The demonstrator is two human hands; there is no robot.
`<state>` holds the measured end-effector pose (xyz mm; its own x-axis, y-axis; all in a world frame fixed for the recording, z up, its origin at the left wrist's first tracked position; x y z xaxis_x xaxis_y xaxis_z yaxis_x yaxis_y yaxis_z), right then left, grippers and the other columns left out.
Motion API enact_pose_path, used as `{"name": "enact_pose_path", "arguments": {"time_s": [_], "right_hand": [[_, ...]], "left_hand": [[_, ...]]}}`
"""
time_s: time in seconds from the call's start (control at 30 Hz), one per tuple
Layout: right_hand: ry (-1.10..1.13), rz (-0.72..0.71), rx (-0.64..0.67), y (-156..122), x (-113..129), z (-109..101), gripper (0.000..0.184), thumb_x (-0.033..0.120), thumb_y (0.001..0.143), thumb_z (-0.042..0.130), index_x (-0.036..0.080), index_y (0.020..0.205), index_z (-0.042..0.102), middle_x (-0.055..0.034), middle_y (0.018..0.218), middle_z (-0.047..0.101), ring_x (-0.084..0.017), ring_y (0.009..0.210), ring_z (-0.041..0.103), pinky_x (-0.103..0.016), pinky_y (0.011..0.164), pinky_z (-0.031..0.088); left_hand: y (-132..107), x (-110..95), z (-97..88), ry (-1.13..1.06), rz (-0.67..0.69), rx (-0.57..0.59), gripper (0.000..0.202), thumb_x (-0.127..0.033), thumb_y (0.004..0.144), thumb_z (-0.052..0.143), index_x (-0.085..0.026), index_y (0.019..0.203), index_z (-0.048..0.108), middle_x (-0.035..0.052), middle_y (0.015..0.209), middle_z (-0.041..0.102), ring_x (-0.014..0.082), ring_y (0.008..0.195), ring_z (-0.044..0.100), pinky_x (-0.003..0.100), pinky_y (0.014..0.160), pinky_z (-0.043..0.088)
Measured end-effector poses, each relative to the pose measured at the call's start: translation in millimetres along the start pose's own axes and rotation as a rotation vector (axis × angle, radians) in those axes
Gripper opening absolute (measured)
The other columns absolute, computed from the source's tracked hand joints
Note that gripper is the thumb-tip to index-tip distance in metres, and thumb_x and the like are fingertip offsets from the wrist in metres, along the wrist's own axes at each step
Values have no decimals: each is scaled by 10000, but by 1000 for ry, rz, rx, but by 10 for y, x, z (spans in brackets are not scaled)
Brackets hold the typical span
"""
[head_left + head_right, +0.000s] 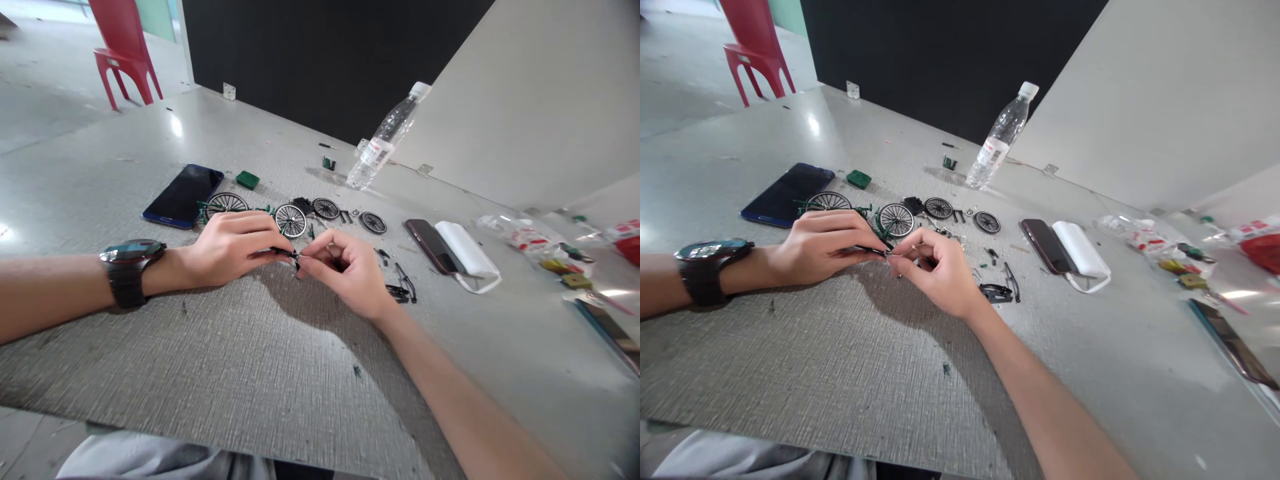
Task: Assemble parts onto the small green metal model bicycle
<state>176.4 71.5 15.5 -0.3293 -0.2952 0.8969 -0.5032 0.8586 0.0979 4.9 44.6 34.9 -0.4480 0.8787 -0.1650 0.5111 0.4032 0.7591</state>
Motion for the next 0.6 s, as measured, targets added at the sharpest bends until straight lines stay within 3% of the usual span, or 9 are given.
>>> {"name": "enact_pose_path", "arguments": {"time_s": [0.2, 0.4, 0.6], "right_hand": [[-33, -42, -5, -8, 17, -9, 302, 544, 934, 708, 245, 932, 664, -11, 773, 720, -119, 586, 520, -310, 536, 375], [-260, -147, -228, 26, 36, -197, 289, 502, 1027, 574, 236, 969, 670, -35, 908, 738, -143, 699, 601, -315, 620, 417], [-605, -185, -81, 56, 3, -71, 164, 377, 968, 652, 243, 1039, 714, -61, 1073, 760, -227, 952, 683, -371, 810, 474]], "left_hand": [[-8, 14, 10, 14, -28, -5, 182, -342, 1019, 645, -213, 998, 772, 38, 864, 751, 145, 772, 692, 262, 717, 561], [2, 11, 2, -1, -40, -14, 169, -338, 1008, 669, -201, 992, 766, 40, 892, 762, 145, 799, 709, 266, 749, 567], [-18, -20, -11, 18, 42, -21, 151, -303, 1016, 651, -216, 973, 767, 37, 892, 753, 142, 801, 713, 250, 713, 570]]}}
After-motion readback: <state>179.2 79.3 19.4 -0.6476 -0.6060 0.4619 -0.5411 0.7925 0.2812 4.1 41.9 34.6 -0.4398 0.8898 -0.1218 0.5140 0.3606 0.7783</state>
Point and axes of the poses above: each hand's wrist, its own y-axis towards the middle knuckle, its own z-axis out of the palm, x = y × z, the point moved 7 cm from there along y, towards the middle knuckle
